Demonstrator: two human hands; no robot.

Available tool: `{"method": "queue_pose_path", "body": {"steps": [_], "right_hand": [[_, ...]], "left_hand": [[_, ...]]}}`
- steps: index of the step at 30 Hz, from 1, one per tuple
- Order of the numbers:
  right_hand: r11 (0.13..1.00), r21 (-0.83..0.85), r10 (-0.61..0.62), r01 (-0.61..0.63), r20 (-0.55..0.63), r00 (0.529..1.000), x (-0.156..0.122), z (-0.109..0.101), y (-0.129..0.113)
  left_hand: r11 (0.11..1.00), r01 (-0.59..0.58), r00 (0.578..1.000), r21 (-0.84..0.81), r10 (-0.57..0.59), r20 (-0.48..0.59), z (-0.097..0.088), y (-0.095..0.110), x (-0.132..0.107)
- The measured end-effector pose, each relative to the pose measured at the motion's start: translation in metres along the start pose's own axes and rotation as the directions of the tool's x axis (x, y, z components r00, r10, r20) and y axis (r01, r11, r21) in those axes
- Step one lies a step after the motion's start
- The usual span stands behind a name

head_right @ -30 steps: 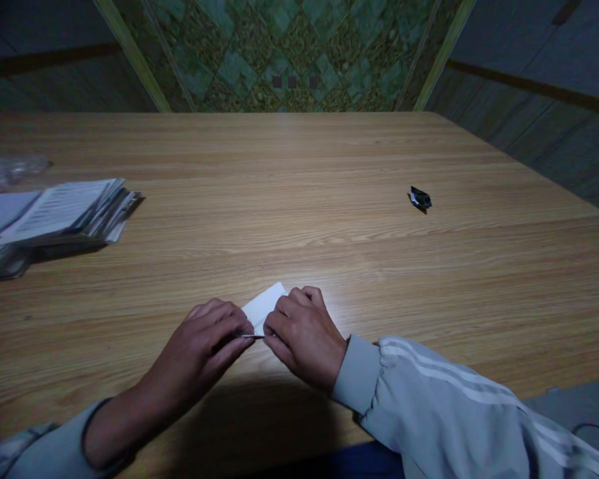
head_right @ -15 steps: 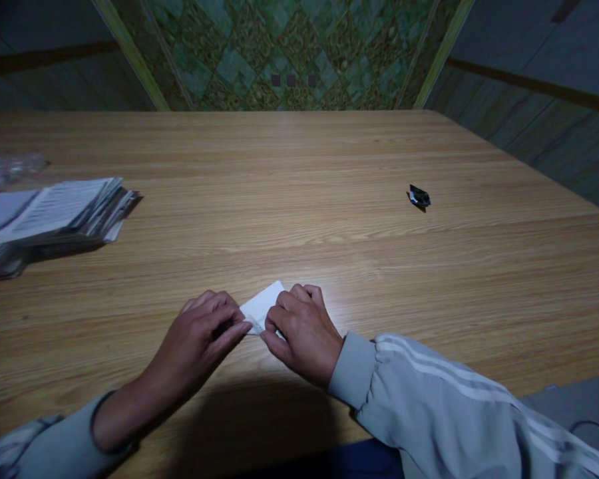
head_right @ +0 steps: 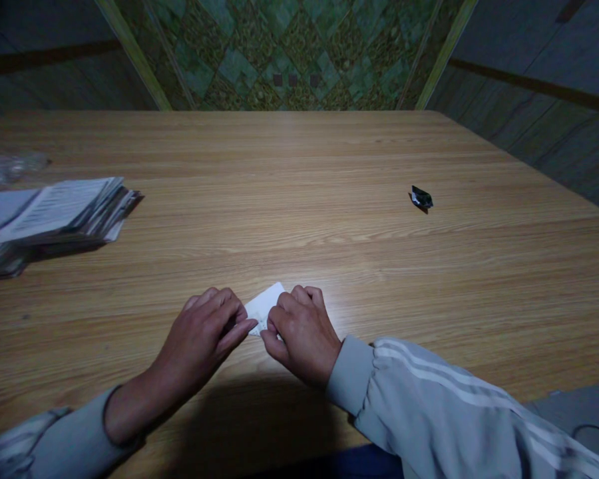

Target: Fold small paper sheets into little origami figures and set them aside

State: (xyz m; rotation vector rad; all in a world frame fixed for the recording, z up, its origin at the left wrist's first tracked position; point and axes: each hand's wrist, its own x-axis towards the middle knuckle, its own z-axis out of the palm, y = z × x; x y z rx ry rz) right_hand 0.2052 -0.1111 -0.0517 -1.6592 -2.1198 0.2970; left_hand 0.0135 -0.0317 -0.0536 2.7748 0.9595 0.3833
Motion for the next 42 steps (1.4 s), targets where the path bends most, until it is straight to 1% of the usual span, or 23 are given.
{"method": "queue_pose_path", "body": {"steps": [5, 12, 20, 23, 28, 30, 37, 42], "right_hand": [[0.996, -0.093, 0.004, -0.004, 0.002, 1.000, 0.001, 0.002, -0.002], [0.992, -0.124, -0.002, 0.002, 0.000, 1.000, 0.001, 0.003, -0.002], [0.981, -0.191, -0.041, 0.035, -0.030, 0.999, 0.000, 0.007, -0.003], [0.986, -0.161, -0.035, 0.032, -0.015, 0.999, -0.001, 0.005, -0.002], [1.000, -0.001, -0.029, 0.029, 0.044, 0.999, -0.001, -0.006, 0.002], [1.000, 0.014, -0.021, 0.021, 0.046, 0.999, -0.001, -0.008, 0.002], [0.998, -0.070, 0.000, 0.001, 0.011, 1.000, 0.001, 0.000, 0.001], [0.988, -0.152, -0.019, 0.019, 0.002, 1.000, 0.003, 0.005, 0.000]], "left_hand": [[0.998, 0.001, 1.000, 0.057, -0.001, 0.000, 0.000, 0.002, 0.002], [0.996, -0.015, 1.000, 0.083, 0.017, -0.013, 0.000, 0.001, 0.001], [0.991, -0.016, 0.999, 0.135, 0.021, -0.034, -0.002, 0.000, 0.001], [0.985, -0.026, 0.999, 0.168, 0.032, -0.035, -0.001, 0.000, 0.000], [0.980, -0.041, 0.998, 0.194, 0.050, -0.040, 0.000, -0.001, 0.001], [0.981, -0.044, 0.998, 0.190, 0.052, -0.035, 0.000, -0.001, 0.002], [0.981, -0.032, 0.999, 0.191, 0.040, -0.036, 0.001, -0.002, 0.001], [0.975, -0.030, 0.999, 0.219, 0.037, -0.028, 0.002, -0.002, 0.002]]}}
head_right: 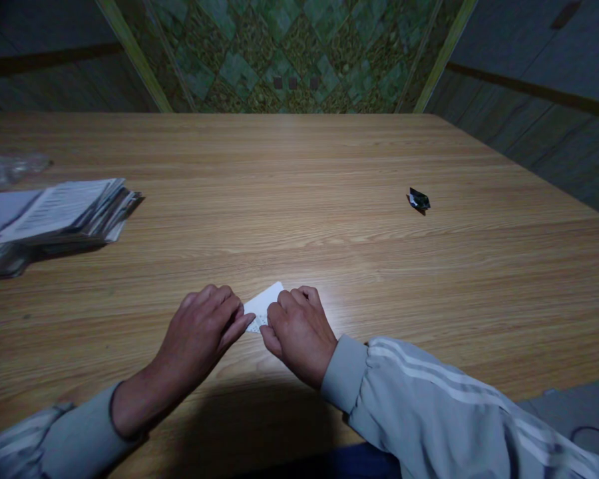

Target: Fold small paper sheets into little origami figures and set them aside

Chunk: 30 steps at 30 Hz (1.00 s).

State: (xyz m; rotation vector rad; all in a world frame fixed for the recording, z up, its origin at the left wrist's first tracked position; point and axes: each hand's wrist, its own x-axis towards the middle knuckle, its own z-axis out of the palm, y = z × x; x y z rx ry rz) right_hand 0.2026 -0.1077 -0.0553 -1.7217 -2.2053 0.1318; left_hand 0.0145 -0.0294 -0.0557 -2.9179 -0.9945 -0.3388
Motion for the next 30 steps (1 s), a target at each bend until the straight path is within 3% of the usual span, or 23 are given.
{"method": "queue_pose_path", "body": {"steps": [6, 9, 11, 17, 22, 25, 30], "right_hand": [[1.000, -0.020, 0.019, -0.019, 0.009, 1.000, 0.000, -0.001, -0.001], [1.000, -0.015, 0.019, -0.019, 0.001, 1.000, -0.001, 0.000, -0.001], [1.000, -0.010, 0.016, -0.016, -0.004, 1.000, -0.001, 0.001, -0.002], [0.999, 0.040, -0.030, 0.028, 0.051, 0.998, 0.002, -0.011, 0.005], [0.991, 0.034, -0.132, 0.130, 0.074, 0.989, -0.003, -0.044, 0.044], [0.947, 0.035, -0.322, 0.320, 0.135, 0.937, -0.008, -0.058, 0.059], [0.854, -0.012, -0.517, 0.521, 0.103, 0.850, -0.003, -0.054, 0.049]], "left_hand": [[1.000, -0.011, 0.999, -0.016, 0.010, -0.048, -0.009, 0.003, -0.002], [0.989, -0.137, 0.971, -0.063, 0.121, -0.204, -0.013, 0.014, -0.015], [0.976, -0.205, 0.953, -0.074, 0.181, -0.244, -0.011, 0.023, -0.028], [0.970, -0.224, 0.972, -0.099, 0.215, -0.097, 0.000, 0.032, -0.047], [0.965, -0.214, 0.976, -0.152, 0.216, 0.001, -0.002, 0.025, -0.046], [0.956, -0.238, 0.968, -0.173, 0.248, 0.043, -0.005, 0.019, -0.047], [0.924, -0.316, 0.939, -0.217, 0.337, 0.065, -0.010, 0.008, -0.050]]}}
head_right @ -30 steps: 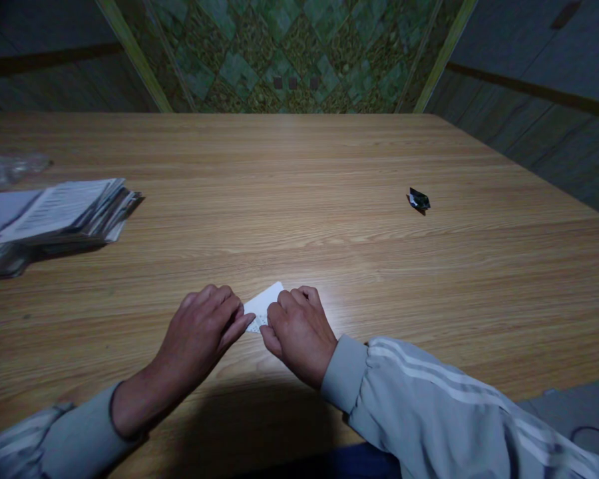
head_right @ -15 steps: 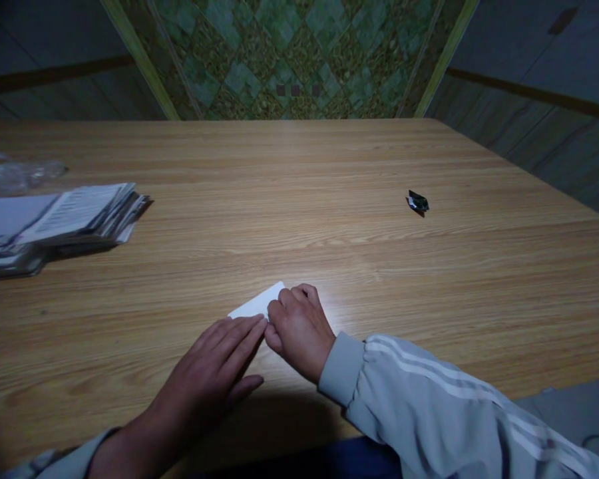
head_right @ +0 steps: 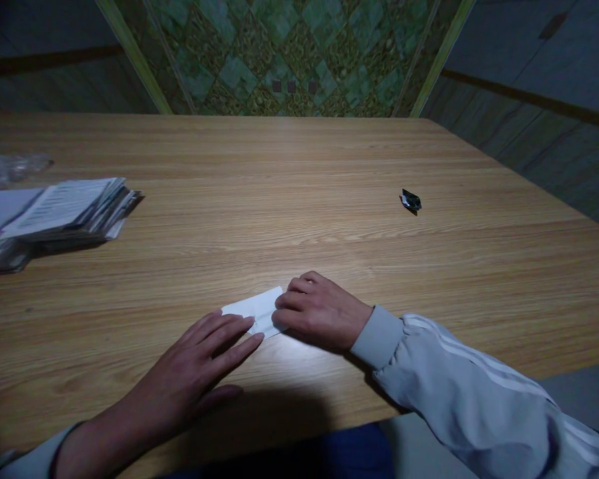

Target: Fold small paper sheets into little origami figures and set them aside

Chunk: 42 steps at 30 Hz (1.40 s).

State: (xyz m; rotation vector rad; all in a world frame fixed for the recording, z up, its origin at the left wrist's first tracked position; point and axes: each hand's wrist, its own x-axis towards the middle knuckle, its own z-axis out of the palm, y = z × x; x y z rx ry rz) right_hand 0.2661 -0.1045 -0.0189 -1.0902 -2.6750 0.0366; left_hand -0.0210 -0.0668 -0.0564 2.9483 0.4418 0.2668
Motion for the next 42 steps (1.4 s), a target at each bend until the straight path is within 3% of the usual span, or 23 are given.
{"method": "queue_pose_path", "body": {"steps": [4, 7, 17, 29, 33, 42], "right_hand": [[0.993, -0.027, -0.118, 0.118, -0.018, 0.993, 0.011, 0.011, -0.004], [0.991, 0.041, -0.129, 0.130, -0.019, 0.991, 0.013, 0.015, -0.003], [0.971, 0.238, 0.010, 0.009, -0.078, 0.997, 0.019, 0.028, -0.002], [0.926, 0.355, 0.152, -0.127, -0.041, 0.988, 0.023, 0.029, -0.007], [0.912, 0.368, 0.199, -0.178, -0.018, 0.980, 0.027, 0.029, -0.010], [0.912, 0.307, 0.285, -0.271, -0.002, 0.958, 0.034, 0.030, -0.019]], "left_hand": [[1.000, -0.016, 1.000, -0.011, 0.016, -0.010, -0.004, -0.002, -0.004], [0.999, -0.002, 1.000, -0.033, 0.001, -0.014, -0.004, -0.002, -0.008], [0.999, -0.002, 1.000, -0.054, 0.002, -0.002, -0.001, -0.013, -0.015], [0.996, -0.062, 0.995, -0.064, 0.067, 0.069, -0.008, -0.018, -0.013], [0.996, -0.060, 0.988, -0.067, 0.069, 0.135, -0.011, -0.019, -0.010], [0.999, -0.017, 0.992, -0.041, 0.022, 0.123, -0.011, -0.016, -0.017]]}}
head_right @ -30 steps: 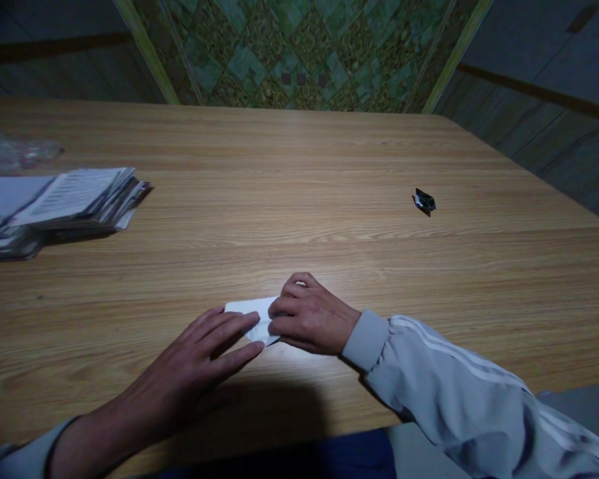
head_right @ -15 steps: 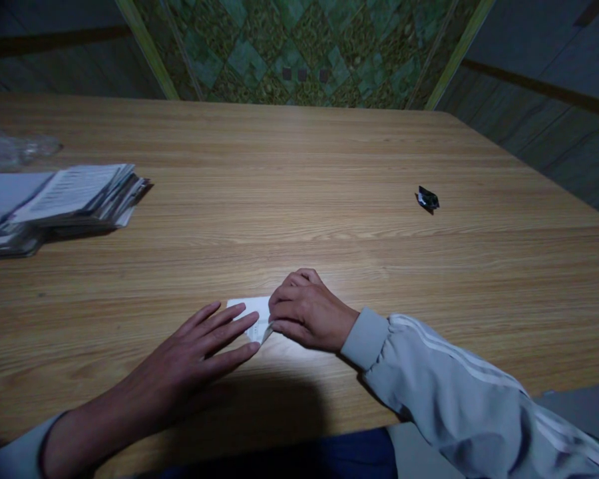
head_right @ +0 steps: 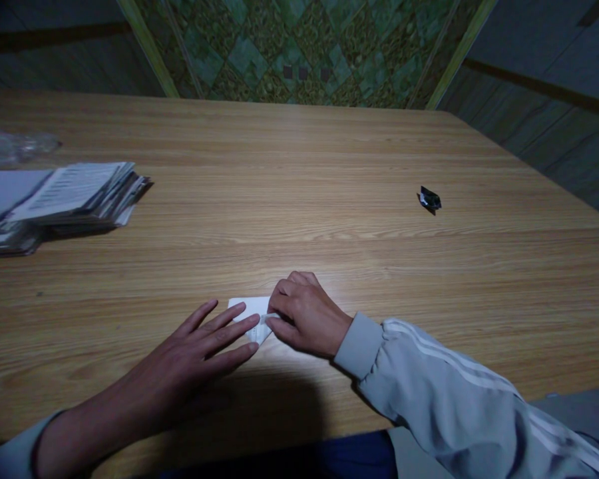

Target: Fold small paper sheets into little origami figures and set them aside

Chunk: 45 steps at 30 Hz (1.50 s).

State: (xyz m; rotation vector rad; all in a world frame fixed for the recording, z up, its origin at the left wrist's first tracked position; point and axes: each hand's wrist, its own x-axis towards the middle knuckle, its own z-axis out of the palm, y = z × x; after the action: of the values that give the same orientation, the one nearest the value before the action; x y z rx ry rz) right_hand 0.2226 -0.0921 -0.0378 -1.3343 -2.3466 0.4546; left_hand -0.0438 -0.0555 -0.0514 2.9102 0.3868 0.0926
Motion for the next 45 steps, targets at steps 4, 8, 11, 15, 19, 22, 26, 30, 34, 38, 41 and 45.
{"method": "queue_pose_path", "body": {"steps": [4, 8, 11, 15, 19, 22, 26, 30, 34, 38, 41, 45], "right_hand": [[0.996, -0.078, 0.037, -0.038, -0.007, 0.999, 0.000, 0.004, -0.001], [0.988, -0.136, 0.071, -0.070, 0.002, 0.997, 0.001, 0.007, -0.001], [0.984, -0.150, 0.098, -0.094, 0.019, 0.995, 0.002, 0.007, -0.001], [0.983, -0.138, 0.125, -0.120, 0.032, 0.992, 0.004, 0.006, -0.002], [0.980, -0.145, 0.141, -0.134, 0.036, 0.989, 0.006, 0.006, -0.002], [0.978, -0.158, 0.145, -0.138, 0.036, 0.989, 0.006, 0.006, -0.002], [0.979, -0.151, 0.144, -0.138, 0.030, 0.989, 0.006, 0.006, -0.002], [0.981, -0.139, 0.142, -0.138, 0.023, 0.990, 0.006, 0.006, -0.002], [0.982, -0.118, 0.148, -0.146, 0.004, 0.989, 0.005, 0.008, -0.001], [0.981, -0.126, 0.145, -0.147, -0.024, 0.989, 0.005, 0.010, -0.002], [0.979, -0.144, 0.143, -0.147, -0.039, 0.989, 0.004, 0.011, -0.001], [0.968, -0.165, 0.172, -0.191, -0.121, 0.978, 0.004, 0.011, 0.004]], "left_hand": [[1.000, -0.004, 1.000, -0.019, 0.003, -0.017, 0.003, 0.000, -0.003], [0.999, 0.018, 1.000, -0.037, -0.018, -0.010, 0.006, -0.001, -0.005], [0.998, 0.024, 0.999, -0.053, -0.022, 0.027, 0.005, -0.001, -0.004], [0.996, -0.004, 0.999, -0.084, 0.008, 0.043, 0.001, -0.001, -0.004], [0.994, -0.015, 0.999, -0.110, 0.020, 0.045, 0.000, -0.003, -0.007], [0.991, -0.021, 0.999, -0.129, 0.025, 0.027, 0.002, -0.004, -0.008], [0.988, -0.006, 1.000, -0.152, 0.007, 0.004, 0.003, -0.004, -0.007], [0.988, 0.019, 1.000, -0.155, -0.021, -0.014, 0.003, -0.002, -0.008], [0.992, 0.006, 0.999, -0.126, -0.010, -0.031, 0.001, -0.001, -0.008], [0.998, 0.001, 0.999, -0.067, -0.004, -0.046, 0.002, 0.001, -0.007], [0.999, 0.032, 0.997, -0.036, -0.035, -0.075, 0.004, 0.003, -0.006], [0.999, 0.037, 0.994, -0.019, -0.039, -0.101, 0.004, 0.002, 0.002]]}}
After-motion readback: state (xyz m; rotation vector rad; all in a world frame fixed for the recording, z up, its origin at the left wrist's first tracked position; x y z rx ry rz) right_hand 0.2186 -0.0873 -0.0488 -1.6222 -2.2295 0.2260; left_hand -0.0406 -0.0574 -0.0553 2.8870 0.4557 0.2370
